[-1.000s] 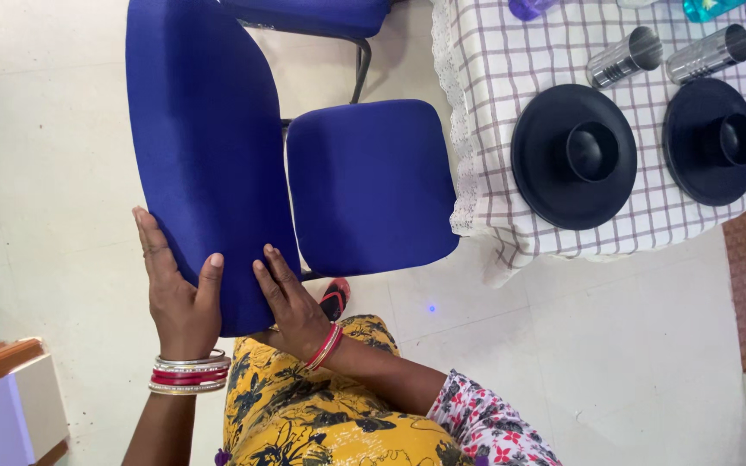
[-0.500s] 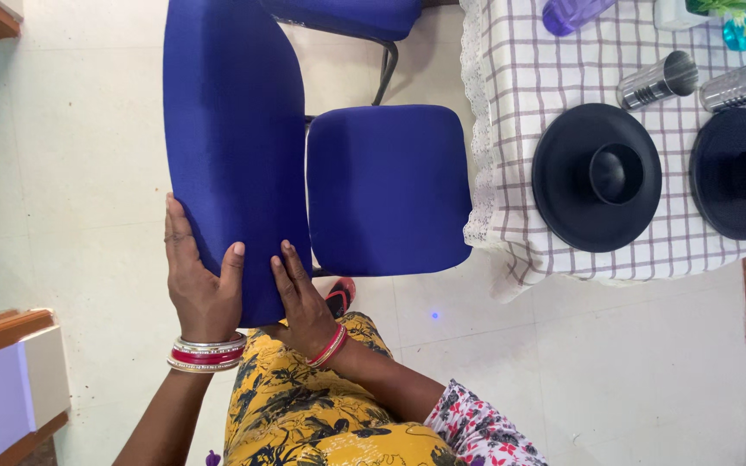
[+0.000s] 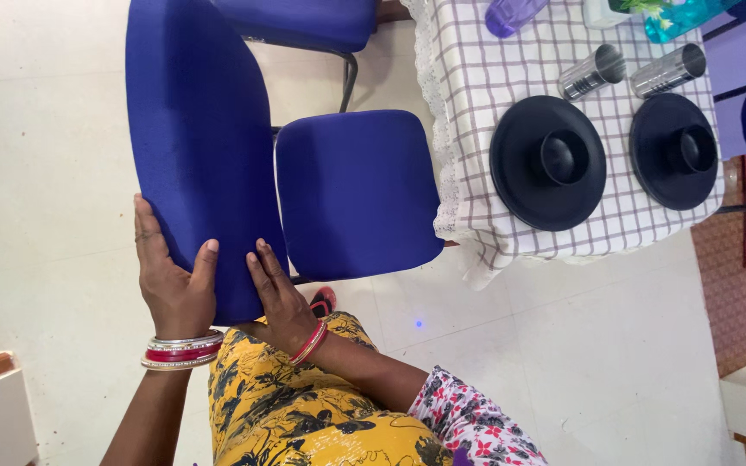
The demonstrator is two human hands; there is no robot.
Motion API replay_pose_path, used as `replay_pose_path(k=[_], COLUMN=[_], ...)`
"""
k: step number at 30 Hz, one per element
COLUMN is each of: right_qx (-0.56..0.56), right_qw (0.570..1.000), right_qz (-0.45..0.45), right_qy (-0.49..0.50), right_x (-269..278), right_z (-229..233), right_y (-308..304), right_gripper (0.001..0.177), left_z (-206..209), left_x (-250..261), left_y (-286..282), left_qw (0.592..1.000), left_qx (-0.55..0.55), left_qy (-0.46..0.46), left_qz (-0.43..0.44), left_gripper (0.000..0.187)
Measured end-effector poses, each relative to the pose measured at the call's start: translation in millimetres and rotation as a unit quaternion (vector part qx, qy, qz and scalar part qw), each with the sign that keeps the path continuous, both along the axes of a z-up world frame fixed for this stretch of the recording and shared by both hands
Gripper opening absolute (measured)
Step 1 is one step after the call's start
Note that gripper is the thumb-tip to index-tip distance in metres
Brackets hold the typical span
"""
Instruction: The person places water bottles on a table, moves plates and cups, and then arranges blue chairs around the table.
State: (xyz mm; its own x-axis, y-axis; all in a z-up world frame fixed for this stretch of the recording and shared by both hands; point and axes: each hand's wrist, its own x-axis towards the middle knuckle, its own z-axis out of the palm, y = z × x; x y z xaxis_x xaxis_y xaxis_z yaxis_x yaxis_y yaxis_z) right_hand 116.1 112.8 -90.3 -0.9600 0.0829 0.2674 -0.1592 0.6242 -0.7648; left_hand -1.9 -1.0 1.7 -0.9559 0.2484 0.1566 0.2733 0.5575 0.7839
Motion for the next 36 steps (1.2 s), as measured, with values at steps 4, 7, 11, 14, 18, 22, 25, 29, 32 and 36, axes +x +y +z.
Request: replay_pose_path(k=[4,7,11,14,18,22,25,29,32,36], right_qx=[-0.001,0.006,0.011,0.021,0.039,0.028,0.005,0.015,-0.03,-0.029], right_qw=[1.0,1.0,1.0,0.997,0.982,0.972,0.979,0.995,0.998,0.998], right_qz=[0.001,-0.006,-0.018,-0.029,-0.096,-0.145,-0.112,-0.046,-0.038,-0.046], right_qy=[0.002,0.01,-0.003,-0.066,-0.159,-0.182,-0.168,-0.087,-0.037,-0.029], right_x=[1.0,2.6,20.7,43.4,73.0,84.9,63.3,31.9,4.6,-21.5], right_z=[2.2,1.3,-3.6,-14.7,-33.8,-34.4,-25.7,-1.1,23.1,63.5], right_y=[1.3,1.9,14.1,32.8,62.5,76.5,59.5,34.0,19.2,9.4], right_gripper=[0.127,0.126,0.123,0.118,0.116,0.114,0.115,0.113,0.109,0.107], left_z=[-1.7,-0.8,4.5,6.2,10.9,16.0,13.2,11.3,13.4,11.7], left_x=[1.3,3.3,14.7,20.5,16.5,-5.5,-17.4,-18.3,-33.8,-91.1], left_y=[-0.6,-0.4,-1.8,-1.5,-1.7,2.3,6.0,7.2,1.5,-7.9], left_qw=[1.0,0.999,0.987,0.976,0.981,0.993,0.99,0.985,0.981,0.961], left_qx=[-0.001,-0.023,-0.128,-0.182,-0.16,-0.106,-0.128,-0.143,-0.141,-0.127], left_qy=[-0.004,0.038,0.093,0.112,0.102,0.039,0.057,0.071,0.086,0.109], left_qz=[0.004,-0.01,-0.021,-0.029,-0.041,-0.031,-0.036,-0.056,-0.097,-0.221], left_gripper=[0.09,0.085,0.082,0.082,0.086,0.084,0.081,0.084,0.087,0.084])
